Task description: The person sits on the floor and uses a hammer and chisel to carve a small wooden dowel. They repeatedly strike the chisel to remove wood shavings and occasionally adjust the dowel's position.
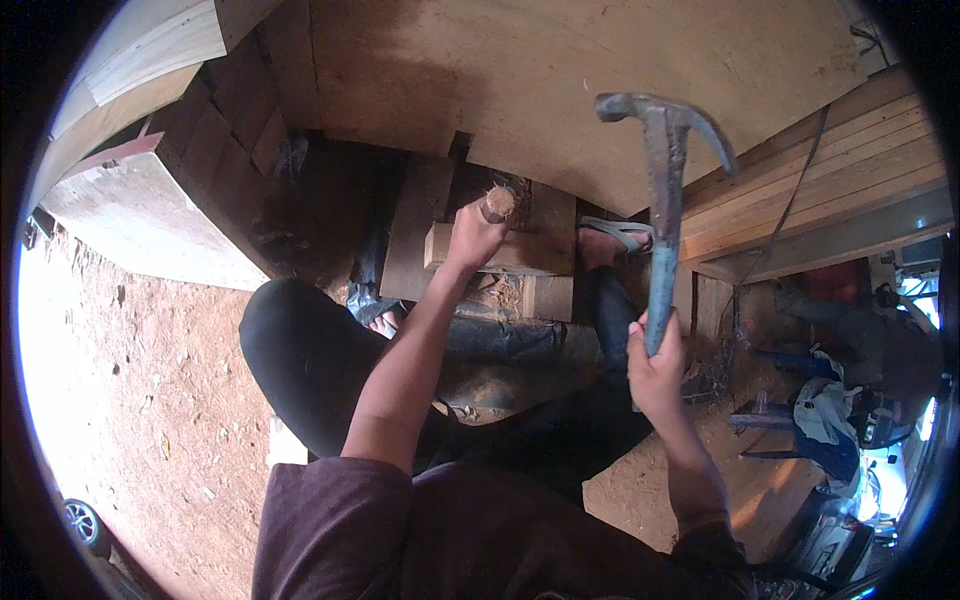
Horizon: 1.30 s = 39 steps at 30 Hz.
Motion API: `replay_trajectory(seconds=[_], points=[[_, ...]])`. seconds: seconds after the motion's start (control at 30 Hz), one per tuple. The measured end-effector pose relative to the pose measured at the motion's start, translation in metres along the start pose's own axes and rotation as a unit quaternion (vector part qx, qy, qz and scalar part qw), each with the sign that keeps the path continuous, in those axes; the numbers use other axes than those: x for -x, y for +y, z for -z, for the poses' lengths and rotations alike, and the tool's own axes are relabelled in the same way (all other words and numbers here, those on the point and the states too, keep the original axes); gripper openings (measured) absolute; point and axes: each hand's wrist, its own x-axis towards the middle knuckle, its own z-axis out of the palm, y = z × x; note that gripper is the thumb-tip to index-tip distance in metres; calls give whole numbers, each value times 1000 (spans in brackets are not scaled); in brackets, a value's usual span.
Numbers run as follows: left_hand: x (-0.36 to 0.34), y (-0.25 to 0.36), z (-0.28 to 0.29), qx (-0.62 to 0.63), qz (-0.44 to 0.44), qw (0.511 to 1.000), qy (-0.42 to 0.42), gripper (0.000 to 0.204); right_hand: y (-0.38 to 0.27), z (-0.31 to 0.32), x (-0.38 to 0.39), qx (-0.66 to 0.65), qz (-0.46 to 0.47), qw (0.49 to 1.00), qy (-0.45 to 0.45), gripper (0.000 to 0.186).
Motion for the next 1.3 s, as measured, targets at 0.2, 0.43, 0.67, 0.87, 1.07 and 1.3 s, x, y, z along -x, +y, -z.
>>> replay_trajectory(seconds=[0.2,0.43,0.67,0.87,1.07,1.3], points=[[0,3,3,5,15,1000,-14,27,0,-5,2,193,-46,967,-161,36],[-1,-6,4,-29,7,999,-21,21,-2,0,2,68,0,998,-13,38],[1,-1,6,3,1,1000,-25,30,7,-9,5,182,-20,974,-131,39],[0,-6,4,-17,-5,1000,-19,22,-3,-1,3,4,32,999,35,27],[-2,-3,2,3,-5,1000,-4,27,9,-22,9,176,-42,978,-106,21],[0,0,5,-21,31,999,-15,30,-11,0,6,38,1,999,29,28]])
